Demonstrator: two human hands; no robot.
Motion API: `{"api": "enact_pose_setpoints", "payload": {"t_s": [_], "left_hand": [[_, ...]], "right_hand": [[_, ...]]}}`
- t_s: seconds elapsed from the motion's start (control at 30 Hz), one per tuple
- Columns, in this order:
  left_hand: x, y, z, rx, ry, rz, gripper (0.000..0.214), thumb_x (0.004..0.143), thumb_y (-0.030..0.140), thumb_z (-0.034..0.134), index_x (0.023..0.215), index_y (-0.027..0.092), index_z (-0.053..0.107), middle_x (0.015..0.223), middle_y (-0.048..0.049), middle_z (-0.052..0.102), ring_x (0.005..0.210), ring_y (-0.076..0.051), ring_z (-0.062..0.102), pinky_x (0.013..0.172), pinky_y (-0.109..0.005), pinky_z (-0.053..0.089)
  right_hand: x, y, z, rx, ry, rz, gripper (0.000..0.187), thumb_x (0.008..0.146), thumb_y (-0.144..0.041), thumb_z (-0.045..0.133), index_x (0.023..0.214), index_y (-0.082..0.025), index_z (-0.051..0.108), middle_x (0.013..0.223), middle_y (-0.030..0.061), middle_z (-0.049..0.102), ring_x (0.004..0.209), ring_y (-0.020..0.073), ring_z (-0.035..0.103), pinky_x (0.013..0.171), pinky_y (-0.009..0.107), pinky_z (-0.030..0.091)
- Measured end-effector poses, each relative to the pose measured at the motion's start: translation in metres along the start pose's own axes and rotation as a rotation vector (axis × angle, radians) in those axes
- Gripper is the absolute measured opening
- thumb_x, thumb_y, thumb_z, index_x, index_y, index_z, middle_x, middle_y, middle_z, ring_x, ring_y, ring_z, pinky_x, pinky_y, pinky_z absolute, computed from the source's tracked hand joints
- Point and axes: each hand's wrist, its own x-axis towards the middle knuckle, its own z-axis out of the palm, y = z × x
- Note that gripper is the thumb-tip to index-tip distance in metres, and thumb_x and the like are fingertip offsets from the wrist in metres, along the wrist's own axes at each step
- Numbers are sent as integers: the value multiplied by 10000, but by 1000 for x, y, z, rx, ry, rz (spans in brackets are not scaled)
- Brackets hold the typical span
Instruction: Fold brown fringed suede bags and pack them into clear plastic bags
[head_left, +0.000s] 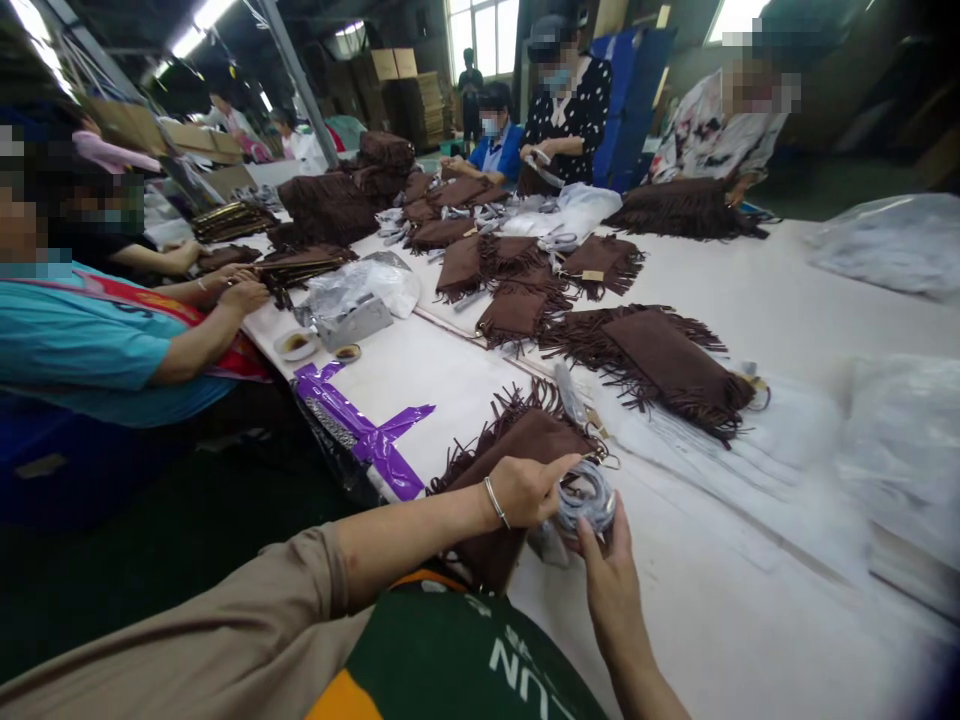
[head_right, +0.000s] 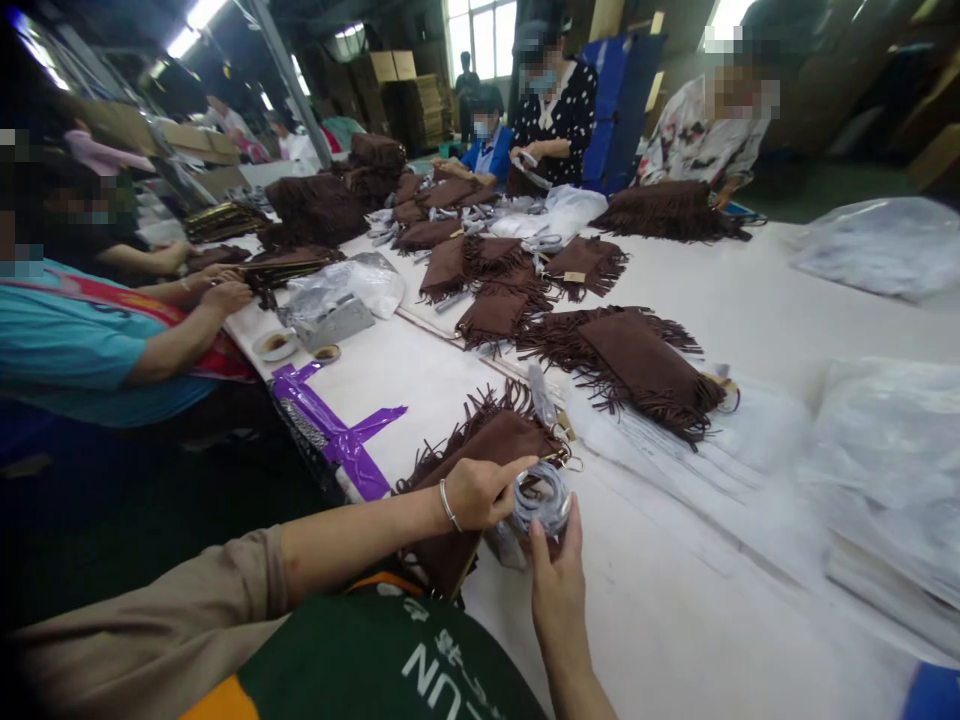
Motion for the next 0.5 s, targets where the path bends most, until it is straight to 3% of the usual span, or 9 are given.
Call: {"api": "enact_pose_setpoints", "payload": {"t_s": [0.1,0.23,0.3,0.37,0.43,0.5], "left_hand": [[1,7,-2,19,-63,29,579,819,253,434,1373,134,315,777,-37,690,630,-175,644,571,-266,506],[7,21,2,-28,-95,44,576,820,260,433,1374,149,320,772,-38,692,626,-176,648,564,-258,502],[10,22,3,-71,-75,-17,582,812,258,438,1374,156,325,783,-41,693,626,-171,649,579,-257,510],[11,21,2,-101,-46,-73,597,806,244,438,1385,170,316,811,-44,694,630,-162,649,601,-257,516],[11,21,2,-121,-38,-62,600,813,240,433,1396,178,303,816,-43,692,637,-157,646,615,-255,517],[10,23,1,-135,-46,-9,582,828,242,422,1396,184,308,793,-34,689,640,-152,642,616,-247,512]], "right_hand": [[-1,-3,-5,62,46,42,756,770,-507,596,1409,-246,286,1228,104,545,785,195,637,687,328,545],[2,-12,-3,31,210,-82,658,784,-478,591,1361,-249,374,1212,84,558,969,217,602,858,368,499],[2,-9,-3,1,157,-85,683,759,-483,617,1354,-242,385,1224,88,558,1006,224,590,901,377,475],[3,-1,-5,65,29,-10,744,743,-497,629,1377,-238,341,1179,94,591,958,228,613,836,374,511],[5,6,-7,152,-68,86,784,735,-499,640,1393,-239,302,1086,89,640,852,219,641,716,351,544],[8,10,-7,220,-54,101,769,739,-483,643,1386,-240,308,1052,78,657,838,205,642,697,327,539]]}}
